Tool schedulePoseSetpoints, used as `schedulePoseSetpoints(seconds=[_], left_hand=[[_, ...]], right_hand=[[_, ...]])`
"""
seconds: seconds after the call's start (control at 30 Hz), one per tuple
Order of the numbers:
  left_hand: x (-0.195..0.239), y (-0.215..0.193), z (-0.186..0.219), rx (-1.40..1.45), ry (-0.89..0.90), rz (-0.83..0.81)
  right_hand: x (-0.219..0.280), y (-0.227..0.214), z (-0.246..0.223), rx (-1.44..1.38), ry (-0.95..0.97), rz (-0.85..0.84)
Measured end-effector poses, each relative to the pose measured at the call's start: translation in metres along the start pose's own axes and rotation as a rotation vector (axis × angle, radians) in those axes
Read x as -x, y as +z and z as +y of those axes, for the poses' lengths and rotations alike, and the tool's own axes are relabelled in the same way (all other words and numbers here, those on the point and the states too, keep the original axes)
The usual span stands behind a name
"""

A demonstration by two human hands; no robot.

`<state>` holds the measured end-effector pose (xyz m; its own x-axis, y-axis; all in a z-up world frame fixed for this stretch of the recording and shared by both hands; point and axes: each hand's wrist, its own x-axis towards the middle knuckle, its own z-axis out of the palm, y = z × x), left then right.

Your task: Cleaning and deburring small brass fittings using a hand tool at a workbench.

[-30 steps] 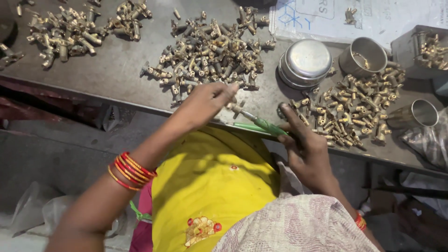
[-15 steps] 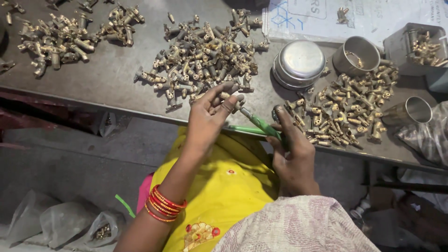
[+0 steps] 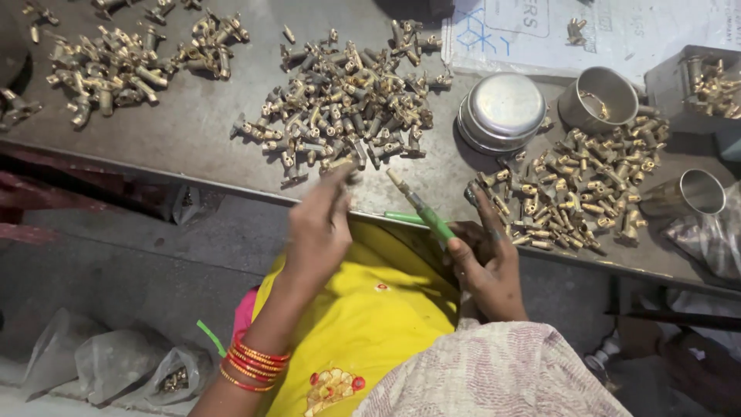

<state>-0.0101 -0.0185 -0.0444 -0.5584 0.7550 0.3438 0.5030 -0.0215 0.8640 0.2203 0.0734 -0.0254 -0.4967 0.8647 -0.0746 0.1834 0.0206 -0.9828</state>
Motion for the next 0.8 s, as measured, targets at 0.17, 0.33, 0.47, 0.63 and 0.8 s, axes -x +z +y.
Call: schedulePoseSetpoints(seconds=[0.17,0.33,0.47,0.63,0.8], left_hand=[[-0.001,0.015,0.004,0.303,-0.204,-0.083],[0.003,0.032,0.009,0.810,-0.493,-0.070],[-0.003,0.033,0.016,0.836,-0.438,-0.077],[-0.011,0.019,0.042,1.054,-0.525,-0.109],[0.008,0.023,0.039,1.008,-0.704,-0.327]], right_hand=[[-0.007,0.005,0.021,-0.230,-0.058,-0.156],[-0.008,0.018,0.004,-0.286,0.073,-0.169],[-0.006,0.019,-0.005,-0.579,0.331,-0.304],[-0.027,0.028,-0.013,-0.873,0.059,-0.575],[-0.044,0.037,-0.021,-0.251,-0.304,-0.463]])
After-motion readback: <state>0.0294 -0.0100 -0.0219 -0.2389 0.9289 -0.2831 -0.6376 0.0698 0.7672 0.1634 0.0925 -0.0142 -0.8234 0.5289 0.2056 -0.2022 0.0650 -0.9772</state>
